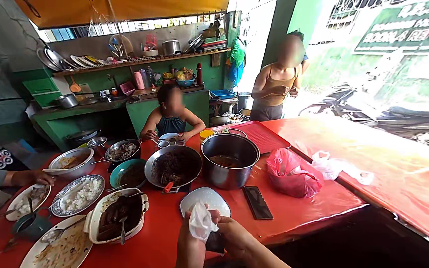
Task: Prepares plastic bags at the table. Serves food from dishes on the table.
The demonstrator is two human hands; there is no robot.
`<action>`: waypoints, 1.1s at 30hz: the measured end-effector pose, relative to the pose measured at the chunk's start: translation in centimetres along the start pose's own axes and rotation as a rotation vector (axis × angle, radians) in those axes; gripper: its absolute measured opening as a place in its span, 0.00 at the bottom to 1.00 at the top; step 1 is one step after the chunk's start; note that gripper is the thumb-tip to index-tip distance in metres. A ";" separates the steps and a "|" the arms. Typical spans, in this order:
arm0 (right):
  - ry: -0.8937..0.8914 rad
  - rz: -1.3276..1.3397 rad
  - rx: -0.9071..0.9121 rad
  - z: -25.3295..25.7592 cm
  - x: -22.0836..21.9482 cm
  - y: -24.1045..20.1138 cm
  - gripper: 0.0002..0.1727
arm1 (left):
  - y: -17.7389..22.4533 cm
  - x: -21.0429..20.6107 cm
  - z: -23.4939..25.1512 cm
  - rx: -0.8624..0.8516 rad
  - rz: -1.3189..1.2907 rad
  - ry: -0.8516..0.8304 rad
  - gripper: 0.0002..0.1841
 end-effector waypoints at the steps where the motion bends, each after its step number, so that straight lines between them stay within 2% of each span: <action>1: 0.035 0.031 0.033 -0.1 0.1 -0.1 0.08 | -0.4 0.2 -0.5 -0.115 0.184 -0.041 0.32; 2: 0.063 0.057 0.076 -0.2 0.3 -0.3 0.08 | -0.7 0.5 -0.7 -0.249 0.365 -0.080 0.40; 4: 0.086 0.088 0.164 0.0 1.0 -0.6 0.07 | -1.3 0.6 -0.7 -0.515 0.723 -0.131 0.43; 5: 0.085 0.098 0.203 0.0 1.1 -0.8 0.07 | -1.6 0.5 -0.6 -0.611 0.850 -0.166 0.39; 7: 0.069 0.104 0.263 -0.2 1.3 -1.3 0.06 | -2.4 -0.1 -0.4 -0.721 1.022 -0.183 0.20; 9: 0.060 0.105 0.317 -0.4 1.6 -1.9 0.06 | -3.3 -0.7 0.0 -0.770 1.108 -0.119 0.12; 13: 0.098 0.167 0.322 -0.3 2.2 -2.9 0.08 | -4.8 -1.7 1.2 -0.803 1.141 -0.037 0.09; 17: 0.273 0.330 0.210 0.3 2.8 -3.9 0.08 | -6.9 -3.4 2.4 -0.763 1.176 0.081 0.09; 21: 0.378 0.411 0.198 0.8 4.4 -5.1 0.10 | -9.3 -5.3 3.7 -0.733 1.289 0.175 0.09; 28: 0.347 0.528 0.106 1.7 7.1 -6.0 0.08 | -11.6 -6.1 5.8 -0.791 1.445 0.225 0.08; 31: 0.310 0.448 0.159 2.4 7.6 -5.9 0.06 | -12.2 -5.8 6.0 -0.773 1.436 0.277 0.09; 33: 0.294 0.343 0.265 2.8 7.9 -5.7 0.10 | -12.2 -5.6 5.6 -0.693 1.359 0.303 0.08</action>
Point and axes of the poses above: each hand's wrist, its own z-axis towards the middle knuckle, its own x-axis out of the back of the hand, y = z × x, the point moved 4 cm from there along z, towards the middle knuckle, and after that the axes turned 5 degrees about -x, right-handed, at the moved point
